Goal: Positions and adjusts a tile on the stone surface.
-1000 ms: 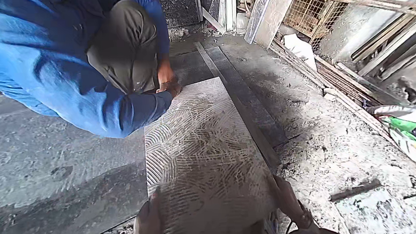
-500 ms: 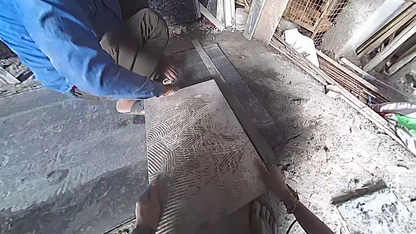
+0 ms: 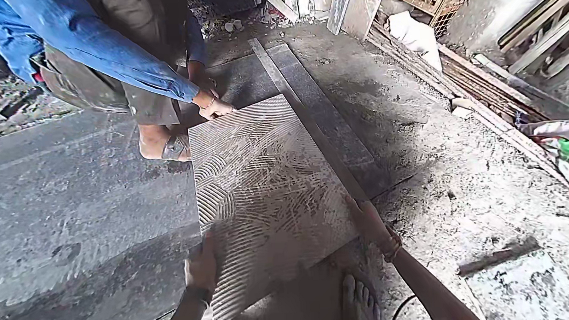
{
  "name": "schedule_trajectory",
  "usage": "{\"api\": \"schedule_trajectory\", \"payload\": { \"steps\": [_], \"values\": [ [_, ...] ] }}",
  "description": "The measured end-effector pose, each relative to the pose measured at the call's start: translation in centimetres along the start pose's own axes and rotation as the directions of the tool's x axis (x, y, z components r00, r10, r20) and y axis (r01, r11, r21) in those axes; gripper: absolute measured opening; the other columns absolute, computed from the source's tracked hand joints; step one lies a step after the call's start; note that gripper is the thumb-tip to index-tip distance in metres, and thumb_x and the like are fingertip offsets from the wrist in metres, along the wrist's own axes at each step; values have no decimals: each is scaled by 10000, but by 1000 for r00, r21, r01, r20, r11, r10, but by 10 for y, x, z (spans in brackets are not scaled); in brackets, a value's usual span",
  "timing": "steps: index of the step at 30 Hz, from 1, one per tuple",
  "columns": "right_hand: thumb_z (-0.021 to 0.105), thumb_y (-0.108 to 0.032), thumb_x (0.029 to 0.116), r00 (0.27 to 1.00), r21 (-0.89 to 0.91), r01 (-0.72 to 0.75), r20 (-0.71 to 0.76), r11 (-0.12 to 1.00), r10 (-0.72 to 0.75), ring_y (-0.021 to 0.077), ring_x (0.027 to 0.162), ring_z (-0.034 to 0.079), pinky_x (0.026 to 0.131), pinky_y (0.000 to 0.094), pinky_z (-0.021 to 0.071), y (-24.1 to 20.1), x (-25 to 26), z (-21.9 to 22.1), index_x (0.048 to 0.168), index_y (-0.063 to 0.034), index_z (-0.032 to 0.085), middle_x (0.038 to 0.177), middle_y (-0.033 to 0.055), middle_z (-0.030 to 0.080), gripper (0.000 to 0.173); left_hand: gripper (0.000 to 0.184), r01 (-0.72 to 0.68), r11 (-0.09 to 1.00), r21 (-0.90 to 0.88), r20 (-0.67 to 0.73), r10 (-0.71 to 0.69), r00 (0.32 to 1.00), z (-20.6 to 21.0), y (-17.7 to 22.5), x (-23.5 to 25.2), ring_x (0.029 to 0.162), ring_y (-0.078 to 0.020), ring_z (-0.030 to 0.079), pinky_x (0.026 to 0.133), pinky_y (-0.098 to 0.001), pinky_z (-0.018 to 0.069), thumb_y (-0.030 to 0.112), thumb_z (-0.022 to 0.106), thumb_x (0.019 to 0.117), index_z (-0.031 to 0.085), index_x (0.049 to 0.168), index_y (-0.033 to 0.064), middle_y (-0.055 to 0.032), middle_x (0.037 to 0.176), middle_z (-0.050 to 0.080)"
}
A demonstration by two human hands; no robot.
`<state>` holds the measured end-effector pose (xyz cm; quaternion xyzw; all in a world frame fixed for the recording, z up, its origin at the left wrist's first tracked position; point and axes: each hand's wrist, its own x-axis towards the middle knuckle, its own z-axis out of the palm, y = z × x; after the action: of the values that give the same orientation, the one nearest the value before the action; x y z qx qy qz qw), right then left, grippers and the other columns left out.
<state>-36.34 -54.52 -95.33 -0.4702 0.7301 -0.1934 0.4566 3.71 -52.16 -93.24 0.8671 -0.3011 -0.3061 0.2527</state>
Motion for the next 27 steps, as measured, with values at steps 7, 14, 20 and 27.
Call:
{"api": "schedule_trajectory", "payload": {
  "steps": [7, 14, 20, 27],
  "values": [
    [393, -489, 1096, 1000, 62, 0, -16, 998, 1, 211, 679, 577, 671, 435, 474, -13, 14, 3, 871, -48, 657, 713, 69, 558, 561, 620, -2, 999, 46, 4, 2, 1000, 3, 16, 18, 965, -356, 647, 899, -577, 485, 467, 404, 1106, 656, 1108, -100, -288, 1039, 659],
    [408, -488, 1093, 999, 84, -42, 14, 996, 40, 209, 650, 545, 643, 423, 458, -15, 26, 3, 810, -47, 592, 689, 60, 506, 555, 633, 53, 998, 34, -10, -53, 999, 6, 16, 26, 909, -312, 631, 852, -552, 494, 494, 416, 1096, 656, 1083, -92, -254, 1000, 652],
    [449, -443, 1090, 999, 177, -34, -10, 984, 36, 160, 586, 515, 589, 381, 441, -15, 28, 18, 806, -71, 619, 646, 20, 498, 498, 650, 47, 995, 86, 2, -48, 999, -1, 27, 41, 1114, -403, 619, 977, -604, 450, 479, 412, 1101, 631, 1176, -128, -339, 1182, 625],
    [621, -339, 1032, 973, 339, -78, -181, 937, 146, 167, 698, 597, 678, 391, 486, -8, 9, 18, 879, -19, 666, 740, 67, 604, 357, 678, 17, 986, 167, 93, -33, 995, 13, 25, 51, 1101, -432, 629, 972, -626, 452, 484, 361, 1112, 643, 1131, -132, -344, 1134, 641]
  ]
}}
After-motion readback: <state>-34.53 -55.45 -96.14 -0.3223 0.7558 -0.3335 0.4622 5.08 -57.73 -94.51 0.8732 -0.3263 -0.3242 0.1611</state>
